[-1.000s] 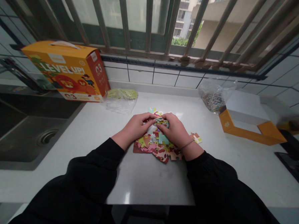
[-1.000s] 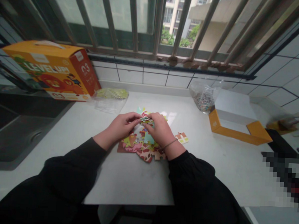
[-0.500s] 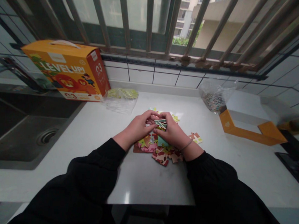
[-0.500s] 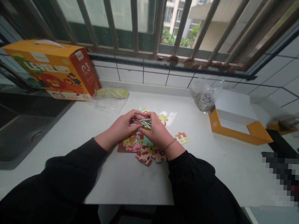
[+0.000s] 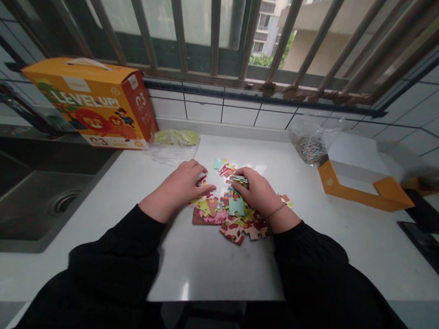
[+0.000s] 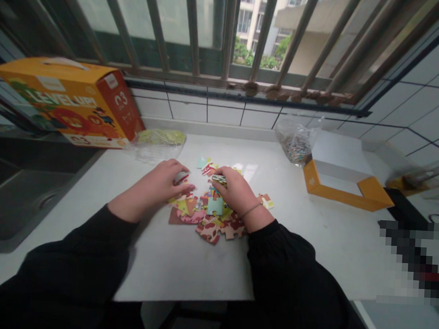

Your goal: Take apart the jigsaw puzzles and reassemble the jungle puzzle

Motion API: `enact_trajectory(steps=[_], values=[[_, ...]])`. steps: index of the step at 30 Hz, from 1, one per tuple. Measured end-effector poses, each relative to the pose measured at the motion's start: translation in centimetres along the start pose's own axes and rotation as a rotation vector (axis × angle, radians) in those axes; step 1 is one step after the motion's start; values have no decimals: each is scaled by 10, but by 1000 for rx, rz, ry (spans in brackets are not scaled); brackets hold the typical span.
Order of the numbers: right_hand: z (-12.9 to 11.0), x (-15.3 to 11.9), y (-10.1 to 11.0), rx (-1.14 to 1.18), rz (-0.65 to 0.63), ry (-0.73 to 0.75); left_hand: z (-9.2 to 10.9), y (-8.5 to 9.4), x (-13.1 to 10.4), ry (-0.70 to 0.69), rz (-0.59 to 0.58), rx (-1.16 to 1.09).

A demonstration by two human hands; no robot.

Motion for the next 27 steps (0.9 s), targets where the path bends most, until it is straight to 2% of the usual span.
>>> enact_trajectory(steps=[3,5,8,11,15,19,23,27], values=[[0,1,3,-10,61,5,-19,-1,-6,35,-85,41],[1,2,3,-34,43,5,-25,-1,-7,65,-111,16],[4,1,-1,-84,-21,-2,-26,1,-7,118,-153,-10],[5,1,0,-75,-5,-15,-21,0,-5,130,-214,-11],[0,0,2,-35,31,1,-22,2,-4,139,-171,61],[-3,-1,-2,-13,-11,23,-27,0,-5,156,-153,108],[0,-3,-8,-16,-49,37,-31,-1,-4,194,-116,63],[2,-3,-9,-12,-41,46,-37,-5,-4,287,-103,-41]])
Point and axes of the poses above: each hand's wrist, its own x-axis towards the middle knuckle, its own y-axis out of the back of the hand, z = x × y, the point moved 5 cm from there along x, towards the middle knuckle, and after that the axes turned 14 degrees about z, right-handed, at the moved point
